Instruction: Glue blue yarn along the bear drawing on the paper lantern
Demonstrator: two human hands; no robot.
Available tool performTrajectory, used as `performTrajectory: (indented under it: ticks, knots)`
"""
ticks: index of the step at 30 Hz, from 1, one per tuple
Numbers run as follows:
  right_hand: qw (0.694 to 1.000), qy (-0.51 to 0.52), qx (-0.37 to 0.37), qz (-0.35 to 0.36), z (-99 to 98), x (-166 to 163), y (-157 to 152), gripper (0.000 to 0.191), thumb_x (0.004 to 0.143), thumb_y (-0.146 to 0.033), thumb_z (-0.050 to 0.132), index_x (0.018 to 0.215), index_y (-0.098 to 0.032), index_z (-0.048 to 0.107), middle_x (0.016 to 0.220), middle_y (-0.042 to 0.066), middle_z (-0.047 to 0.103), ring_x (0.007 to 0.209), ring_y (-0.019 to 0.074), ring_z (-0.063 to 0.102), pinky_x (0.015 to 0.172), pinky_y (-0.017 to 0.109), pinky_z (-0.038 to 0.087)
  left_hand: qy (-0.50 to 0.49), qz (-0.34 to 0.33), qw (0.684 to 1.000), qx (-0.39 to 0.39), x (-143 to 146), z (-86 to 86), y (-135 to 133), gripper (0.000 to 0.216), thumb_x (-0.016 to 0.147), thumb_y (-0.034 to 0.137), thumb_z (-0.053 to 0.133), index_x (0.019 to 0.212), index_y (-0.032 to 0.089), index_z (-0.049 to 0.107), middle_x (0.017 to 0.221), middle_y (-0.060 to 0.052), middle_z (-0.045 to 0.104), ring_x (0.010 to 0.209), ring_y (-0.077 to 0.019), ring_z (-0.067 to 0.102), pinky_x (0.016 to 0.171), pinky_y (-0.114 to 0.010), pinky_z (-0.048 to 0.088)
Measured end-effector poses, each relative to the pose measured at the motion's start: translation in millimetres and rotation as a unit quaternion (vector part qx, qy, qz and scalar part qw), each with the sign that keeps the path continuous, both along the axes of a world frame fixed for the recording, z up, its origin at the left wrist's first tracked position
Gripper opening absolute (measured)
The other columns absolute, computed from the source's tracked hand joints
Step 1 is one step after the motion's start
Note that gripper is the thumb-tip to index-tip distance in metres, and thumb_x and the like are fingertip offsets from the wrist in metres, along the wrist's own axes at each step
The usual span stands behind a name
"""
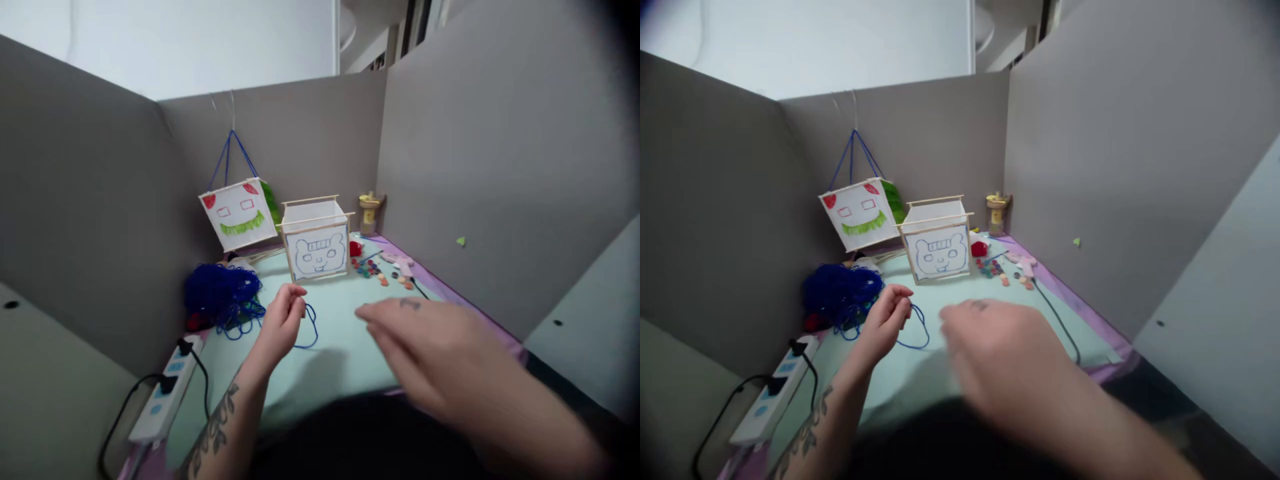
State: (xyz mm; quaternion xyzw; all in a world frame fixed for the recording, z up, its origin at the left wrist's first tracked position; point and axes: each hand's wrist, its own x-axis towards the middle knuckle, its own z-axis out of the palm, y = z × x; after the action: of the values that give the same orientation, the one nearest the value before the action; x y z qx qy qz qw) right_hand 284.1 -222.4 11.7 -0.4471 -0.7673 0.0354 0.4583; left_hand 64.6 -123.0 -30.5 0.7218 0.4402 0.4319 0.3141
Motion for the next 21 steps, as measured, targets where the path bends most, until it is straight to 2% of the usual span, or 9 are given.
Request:
performTrajectory:
  ticks: [2, 5, 6, 8, 10, 16, 19, 21]
  knots:
    - [0.994, 0.080, -0.078, 0.008, -18.7, -11, 30, 0.019, 0.091, -0.029, 0.049, 0.089, -0.023, 0.067, 0.086, 0.005, 0.070, 0.079, 0.0181, 0.065, 0.066, 0.028, 0.051, -0.057, -0.022, 0.998, -0.019, 3, -1.5, -7, 0.016, 0.090, 0.031, 0.041, 0.099, 0.019, 0.047, 0.065, 0.004, 0.051, 0.056, -0.0102, 0.046, 0.055, -0.022, 0.036]
    - [0.969, 0.179, -0.164, 0.052, -54.4, -32, 61, 0.023, 0.084, -0.032, 0.057, 0.102, -0.021, 0.064, 0.100, 0.007, 0.067, 0.081, 0.0170, 0.063, 0.062, 0.026, 0.050, -0.078, -0.054, 0.995, -0.038, 11, -7.0, -12, 0.014, 0.091, 0.031, 0.042, 0.099, 0.019, 0.046, 0.065, 0.005, 0.050, 0.054, -0.0092, 0.044, 0.054, -0.021, 0.036]
    - [0.965, 0.183, -0.177, 0.067, -64.2, -39, 66, 0.023, 0.081, -0.032, 0.060, 0.100, -0.021, 0.064, 0.101, 0.006, 0.066, 0.081, 0.0167, 0.062, 0.061, 0.026, 0.049, -0.076, -0.060, 0.994, -0.041, 13, -8.8, -14, 0.014, 0.091, 0.031, 0.042, 0.099, 0.019, 0.046, 0.065, 0.005, 0.050, 0.054, -0.0090, 0.044, 0.054, -0.021, 0.036]
    - [0.965, 0.176, -0.174, 0.087, -76.3, -47, 69, 0.011, 0.081, -0.031, 0.060, 0.083, -0.020, 0.065, 0.091, 0.005, 0.066, 0.081, 0.0166, 0.060, 0.063, 0.026, 0.046, -0.074, -0.066, 0.994, -0.045, 16, -11.4, -17, 0.014, 0.091, 0.031, 0.042, 0.099, 0.019, 0.046, 0.065, 0.005, 0.050, 0.054, -0.0089, 0.043, 0.054, -0.021, 0.036]
    - [0.962, 0.183, -0.179, 0.092, -79.6, -47, 68, 0.018, 0.084, -0.031, 0.058, 0.070, -0.020, 0.062, 0.081, 0.003, 0.065, 0.077, 0.0161, 0.058, 0.065, 0.027, 0.043, -0.068, -0.067, 0.994, -0.047, 15, -12.9, -19, 0.016, 0.091, 0.032, 0.042, 0.099, 0.019, 0.047, 0.066, 0.004, 0.050, 0.056, -0.0091, 0.044, 0.054, -0.021, 0.036]
    - [0.905, 0.330, -0.260, 0.062, -86.6, -9, 72, 0.025, 0.083, -0.039, 0.057, 0.070, -0.019, 0.062, 0.073, 0.002, 0.064, 0.071, 0.0159, 0.055, 0.068, 0.028, 0.042, 0.051, -0.064, 0.995, -0.055, 2, -23.9, -13, 0.020, 0.085, 0.035, 0.052, 0.093, 0.017, 0.058, 0.058, 0.005, 0.047, 0.054, -0.0102, 0.044, 0.054, -0.022, 0.036]
    - [0.892, 0.364, -0.264, 0.053, -93.1, 4, 78, 0.026, 0.083, -0.037, 0.053, 0.066, -0.019, 0.058, 0.069, 0.002, 0.061, 0.068, 0.0150, 0.052, 0.067, 0.028, 0.041, 0.118, -0.002, 0.992, -0.038, -8, -35.6, -3, 0.023, 0.086, 0.036, 0.049, 0.084, 0.017, 0.063, 0.062, 0.001, 0.056, 0.059, -0.0131, 0.051, 0.058, -0.024, 0.040]
    - [0.897, 0.337, -0.282, 0.044, -94.6, 5, 82, 0.026, 0.082, -0.037, 0.053, 0.065, -0.018, 0.057, 0.068, 0.002, 0.060, 0.068, 0.0153, 0.052, 0.065, 0.028, 0.040, 0.160, 0.072, 0.984, -0.010, -12, -41.7, 2, 0.023, 0.086, 0.033, 0.050, 0.089, 0.018, 0.066, 0.082, -0.005, 0.066, 0.066, -0.0146, 0.055, 0.065, -0.027, 0.044]
